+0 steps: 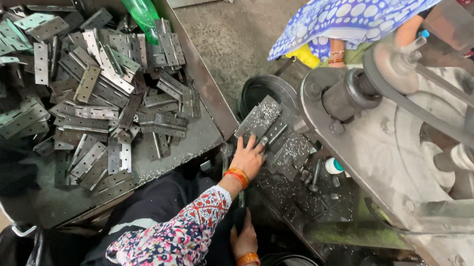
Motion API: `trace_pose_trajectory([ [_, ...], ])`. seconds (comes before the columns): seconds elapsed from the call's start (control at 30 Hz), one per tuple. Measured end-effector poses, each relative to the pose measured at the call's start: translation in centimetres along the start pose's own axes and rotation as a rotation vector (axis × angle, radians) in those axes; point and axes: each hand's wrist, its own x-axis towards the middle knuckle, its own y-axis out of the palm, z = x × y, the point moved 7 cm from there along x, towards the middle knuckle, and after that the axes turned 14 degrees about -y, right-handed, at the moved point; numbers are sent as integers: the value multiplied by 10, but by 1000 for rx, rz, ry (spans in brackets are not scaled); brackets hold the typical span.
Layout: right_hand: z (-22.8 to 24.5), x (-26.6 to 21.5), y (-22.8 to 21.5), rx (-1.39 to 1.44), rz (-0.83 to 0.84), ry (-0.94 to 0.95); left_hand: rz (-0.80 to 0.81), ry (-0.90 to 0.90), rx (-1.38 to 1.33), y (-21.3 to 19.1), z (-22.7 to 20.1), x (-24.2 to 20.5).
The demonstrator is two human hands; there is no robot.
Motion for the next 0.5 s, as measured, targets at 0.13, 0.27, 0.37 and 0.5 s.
trace_pose_trajectory([
  [0.13,13,13,-31,-9,24,-60,147,22,47,7,1,-1],
  [0.27,6,32,-50,-84,97,-54,79,20,31,15,-1,19],
  [0.37,3,33,-38,-102,41,-121,109,13,13,15,-6,30],
  [0.5,1,0,-3,78,-40,-130,174,16,33,19,-6,29],
])
